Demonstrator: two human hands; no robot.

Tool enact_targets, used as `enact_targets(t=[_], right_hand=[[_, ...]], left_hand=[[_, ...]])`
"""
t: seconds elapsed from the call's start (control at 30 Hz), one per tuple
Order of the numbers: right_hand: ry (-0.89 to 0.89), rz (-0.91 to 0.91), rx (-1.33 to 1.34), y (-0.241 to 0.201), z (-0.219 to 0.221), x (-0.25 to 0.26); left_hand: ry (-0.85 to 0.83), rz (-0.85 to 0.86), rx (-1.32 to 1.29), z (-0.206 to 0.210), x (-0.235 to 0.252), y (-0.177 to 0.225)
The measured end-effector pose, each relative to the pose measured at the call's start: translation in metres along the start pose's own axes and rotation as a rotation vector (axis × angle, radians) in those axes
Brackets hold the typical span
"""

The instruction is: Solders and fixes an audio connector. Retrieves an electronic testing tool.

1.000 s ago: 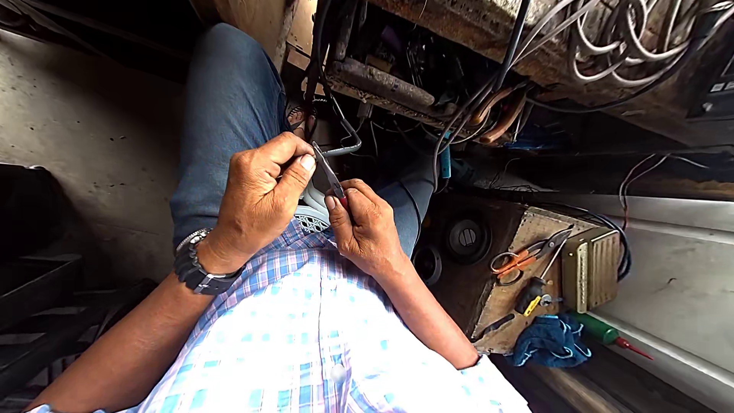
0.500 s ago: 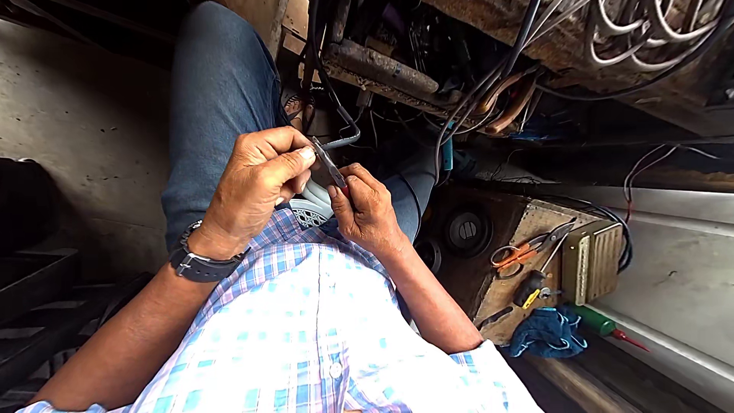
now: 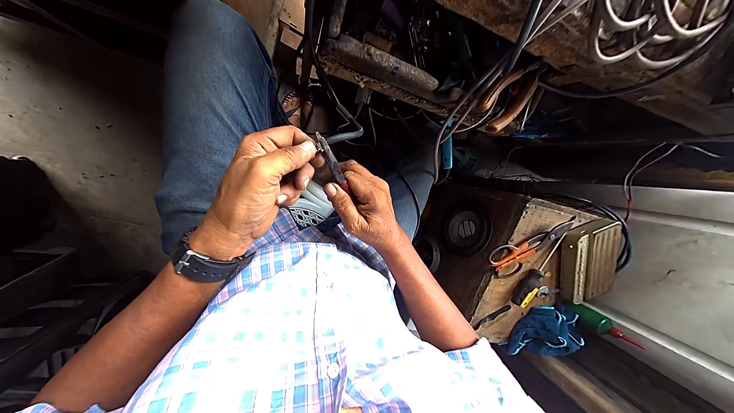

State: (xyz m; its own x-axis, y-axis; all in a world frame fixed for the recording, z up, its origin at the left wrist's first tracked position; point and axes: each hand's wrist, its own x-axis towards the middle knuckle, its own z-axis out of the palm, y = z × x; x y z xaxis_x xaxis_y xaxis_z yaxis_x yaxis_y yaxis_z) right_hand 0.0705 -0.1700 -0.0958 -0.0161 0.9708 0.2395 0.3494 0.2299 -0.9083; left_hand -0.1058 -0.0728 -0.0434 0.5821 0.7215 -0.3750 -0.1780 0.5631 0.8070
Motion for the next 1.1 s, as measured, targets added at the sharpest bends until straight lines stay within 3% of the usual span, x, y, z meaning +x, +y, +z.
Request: enact_targets(t=[0.27,0.7,0.87,1.1], right_hand=[[-0.018,0.005,-0.006,0.007,-0.007,-0.004],[-0.033,-0.077,-0.006,0.022,-0.007,-0.004],[-0.032,-0.105,0.009,0.028,-0.007,-0.005],[-0.001,0.01,0.222,0.026,-0.001,-0.01]], left_hand=[[-0.013,0.055,0.076,0.002,0.002,-0.007],[-0.027,-0.104,-0.067,0.003,-0.001,-0.004],[-0.052,-0.272,-0.195,-0.001,0.0,0.002],[-0.071,-0.297,-0.262,-0.002,0.002,0.001]])
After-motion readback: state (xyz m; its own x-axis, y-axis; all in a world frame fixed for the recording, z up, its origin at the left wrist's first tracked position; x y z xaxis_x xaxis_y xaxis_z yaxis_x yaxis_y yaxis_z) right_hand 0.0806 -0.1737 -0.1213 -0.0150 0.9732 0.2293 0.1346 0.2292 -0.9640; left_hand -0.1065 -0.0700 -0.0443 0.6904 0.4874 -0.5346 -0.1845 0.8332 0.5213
